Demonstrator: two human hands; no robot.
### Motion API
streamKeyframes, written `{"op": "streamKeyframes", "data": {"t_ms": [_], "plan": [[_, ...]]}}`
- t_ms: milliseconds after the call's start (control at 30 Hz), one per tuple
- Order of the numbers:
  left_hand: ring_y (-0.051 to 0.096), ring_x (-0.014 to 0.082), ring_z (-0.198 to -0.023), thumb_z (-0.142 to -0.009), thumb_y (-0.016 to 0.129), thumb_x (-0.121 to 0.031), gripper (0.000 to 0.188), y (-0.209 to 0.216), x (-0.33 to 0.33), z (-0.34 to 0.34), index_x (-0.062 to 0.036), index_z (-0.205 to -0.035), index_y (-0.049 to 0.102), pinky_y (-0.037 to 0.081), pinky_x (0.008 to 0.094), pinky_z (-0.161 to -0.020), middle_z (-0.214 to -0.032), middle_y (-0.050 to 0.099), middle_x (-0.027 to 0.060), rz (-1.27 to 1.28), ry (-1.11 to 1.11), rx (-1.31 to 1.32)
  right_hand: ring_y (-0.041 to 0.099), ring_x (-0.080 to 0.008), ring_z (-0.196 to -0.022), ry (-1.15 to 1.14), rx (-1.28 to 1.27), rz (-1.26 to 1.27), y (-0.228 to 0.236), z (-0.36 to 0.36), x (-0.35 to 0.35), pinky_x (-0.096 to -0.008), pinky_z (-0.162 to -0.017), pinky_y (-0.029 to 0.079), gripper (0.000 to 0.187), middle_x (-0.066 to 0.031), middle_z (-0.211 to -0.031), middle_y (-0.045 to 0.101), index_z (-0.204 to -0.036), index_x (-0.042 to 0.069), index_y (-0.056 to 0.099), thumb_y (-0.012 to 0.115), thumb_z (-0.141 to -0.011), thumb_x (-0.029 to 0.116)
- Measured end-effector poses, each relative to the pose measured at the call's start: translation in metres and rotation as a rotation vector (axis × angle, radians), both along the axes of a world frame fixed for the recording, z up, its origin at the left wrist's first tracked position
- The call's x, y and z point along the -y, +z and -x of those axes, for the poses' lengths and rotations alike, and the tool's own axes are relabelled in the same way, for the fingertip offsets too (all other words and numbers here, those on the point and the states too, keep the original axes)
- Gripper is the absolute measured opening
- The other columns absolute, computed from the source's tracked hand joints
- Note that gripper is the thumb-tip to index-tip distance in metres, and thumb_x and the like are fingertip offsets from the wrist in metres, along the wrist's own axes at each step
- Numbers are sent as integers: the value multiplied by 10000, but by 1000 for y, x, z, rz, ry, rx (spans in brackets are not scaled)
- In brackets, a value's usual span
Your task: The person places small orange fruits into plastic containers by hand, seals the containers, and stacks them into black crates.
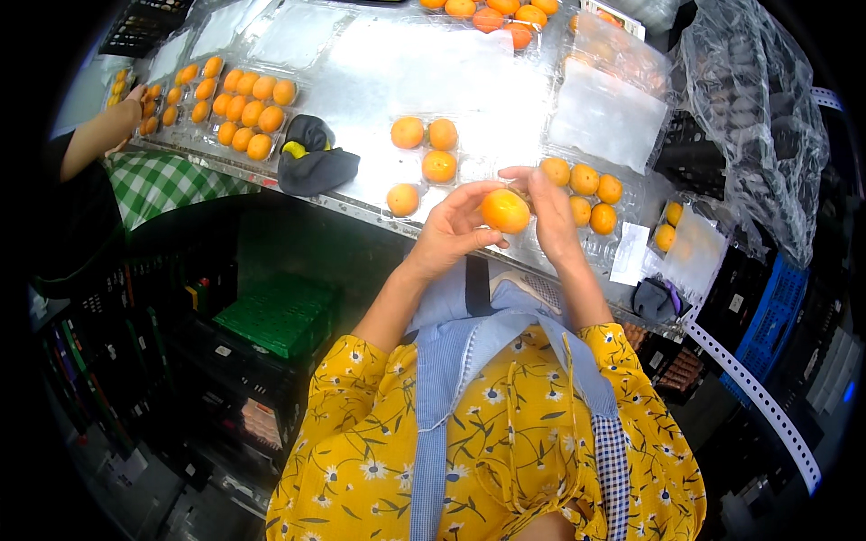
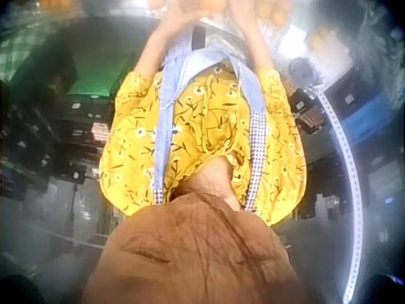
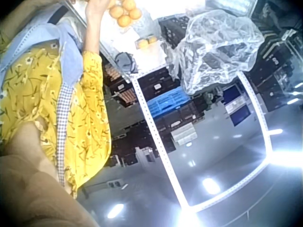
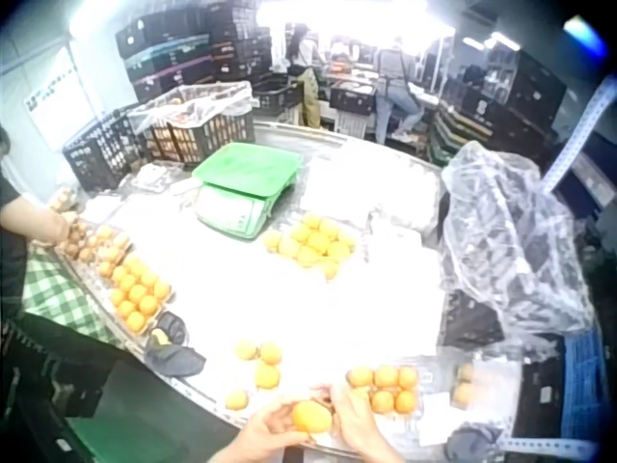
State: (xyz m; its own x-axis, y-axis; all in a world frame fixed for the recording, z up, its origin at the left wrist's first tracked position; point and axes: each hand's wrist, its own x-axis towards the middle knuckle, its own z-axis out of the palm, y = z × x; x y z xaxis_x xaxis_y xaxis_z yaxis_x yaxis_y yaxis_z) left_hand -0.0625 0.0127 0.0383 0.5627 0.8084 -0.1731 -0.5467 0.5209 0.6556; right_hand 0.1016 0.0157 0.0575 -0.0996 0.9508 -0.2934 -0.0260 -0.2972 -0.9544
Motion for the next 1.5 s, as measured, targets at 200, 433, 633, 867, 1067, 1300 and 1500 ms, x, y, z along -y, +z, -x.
{"op": "streamKeyframes", "data": {"t_ms": [200, 433, 633, 867, 1067, 1300, 1500], "plan": [[548, 133, -825, -853, 558, -176, 363, 1, 4, -6, -29, -1169, 456, 459, 240, -701, -994, 524, 59, -118, -183, -245, 460, -233, -1030, -30, 180, -368, 16, 10, 0, -331, -879, 359, 391, -127, -1078, 505, -1105, 19, 511, 372, -906, 326], [468, 119, -565, -897, 323, -421, 442, 0, 8, -7, -22, -996, 486, 376, 232, -442, -779, 492, 43, 131, -297, -195, 440, -310, -1036, 200, 318, -563, 16, 17, -7, -367, -896, 336, 402, -157, -1094, 492, -1117, 25, 507, 414, -858, 319], [352, 125, -453, -851, 262, -420, 465, 7, 4, -8, -17, -893, 490, 296, 233, -367, -660, 426, 44, 290, -373, 42, 488, -282, -992, 36, 343, -481, 0, -1, -16, -341, -882, 348, 366, -131, -1028, 540, -1054, 31, 546, 386, -902, 323], [335, 113, -449, -856, 254, -411, 472, -3, -3, -3, -3, -879, 491, 294, 235, -375, -654, 432, 42, 329, -335, 239, 536, -218, -941, -5, 284, -318, 7, -8, -6, -310, -833, 391, 363, -116, -963, 578, -1048, 18, 549, 379, -920, 312], [441, 118, -569, -887, 373, -356, 365, 1, -3, -7, -66, -1075, 488, 378, 243, -500, -814, 532, 51, 383, -13, 5, 541, -182, -913, -35, 260, -234, 3, -15, 2, -281, -797, 410, 299, -99, -953, 579, -1039, 13, 554, 448, -902, 257], [468, 90, -587, -893, 433, -301, 329, -9, -6, -4, -67, -1123, 461, 380, 188, -478, -909, 571, 41, 433, 25, -29, 535, -157, -859, -75, 266, -185, -4, -22, 8, -271, -767, 423, 268, -76, -955, 578, -1049, 19, 550, 564, -843, 190], [483, 77, -594, -864, 509, -327, 390, -5, -5, -4, -98, -1175, 455, 360, 194, -497, -898, 566, 8, 464, -24, -64, 529, -163, -878, 58, 399, -304, 3, -20, 7, -276, -752, 432, 385, -77, -983, 550, -1081, 47, 537, 671, -746, 179]]}}
